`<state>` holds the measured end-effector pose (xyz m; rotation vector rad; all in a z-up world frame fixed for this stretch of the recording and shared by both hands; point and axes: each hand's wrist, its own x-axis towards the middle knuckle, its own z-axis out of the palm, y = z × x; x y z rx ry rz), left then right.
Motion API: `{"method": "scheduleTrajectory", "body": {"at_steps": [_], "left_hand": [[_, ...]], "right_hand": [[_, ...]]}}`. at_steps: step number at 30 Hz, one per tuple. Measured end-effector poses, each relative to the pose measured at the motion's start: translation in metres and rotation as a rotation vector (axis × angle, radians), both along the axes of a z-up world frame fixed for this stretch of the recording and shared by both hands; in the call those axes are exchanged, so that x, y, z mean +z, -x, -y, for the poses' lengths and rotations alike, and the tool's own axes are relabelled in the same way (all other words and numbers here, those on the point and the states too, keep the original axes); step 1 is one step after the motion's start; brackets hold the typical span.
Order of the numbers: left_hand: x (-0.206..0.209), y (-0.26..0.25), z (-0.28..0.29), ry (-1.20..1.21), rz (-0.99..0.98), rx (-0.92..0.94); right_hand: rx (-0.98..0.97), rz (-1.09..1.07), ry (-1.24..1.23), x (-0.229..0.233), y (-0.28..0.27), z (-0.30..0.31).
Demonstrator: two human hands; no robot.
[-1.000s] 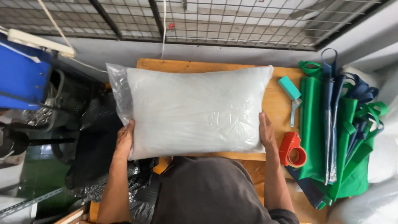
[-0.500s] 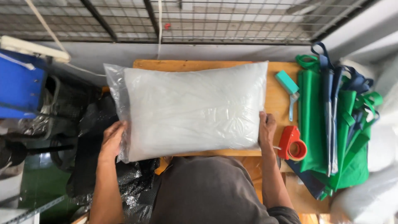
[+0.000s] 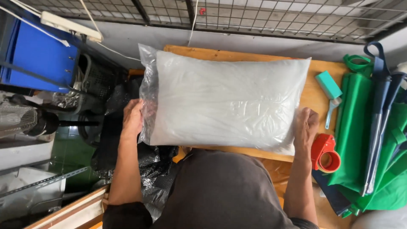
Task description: The person folds and seals a black bubble wrap package on a wooden table using a red tape dispenser. They then place the package aside and pick up a white bubble wrap package, folding its edges and preparing to seal it.
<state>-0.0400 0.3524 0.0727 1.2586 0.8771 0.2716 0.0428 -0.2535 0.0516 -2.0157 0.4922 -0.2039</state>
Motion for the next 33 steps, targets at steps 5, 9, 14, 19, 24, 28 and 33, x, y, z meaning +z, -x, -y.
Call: {"method": "scheduleTrajectory", "body": {"at_steps": [5, 9, 14, 19, 24, 28, 33], "left_hand": [[0.031, -0.002, 0.014, -0.043, -0.044, -0.109], [0.03, -0.004, 0.023, -0.083, -0.01, -0.108], [0.04, -0.008, 0.032, -0.035, 0.035, -0.114], [0.051, -0.008, 0.037, -0.374, -0.166, -0.297], [0.02, 0.001, 0.032, -0.44, -0.216, -0.242], [0.027, -0.003, 0.033, -0.274, -0.125, -0.112], [0.024, -0.005, 0.039, 0.09, 0.008, 0.026]], "right_hand": [[0.186, -0.092, 0.1, 0.119, 0.005, -0.081], [0.322, -0.234, 0.173, 0.126, -0.004, -0.092], [0.309, -0.2, 0.249, 0.115, -0.003, -0.082], [0.384, -0.168, 0.223, 0.134, 0.001, -0.101], [0.403, -0.205, 0.228, 0.125, -0.002, -0.093], [0.387, -0.245, 0.217, 0.123, -0.005, -0.091], [0.38, -0.246, 0.12, 0.119, -0.01, -0.083]]}}
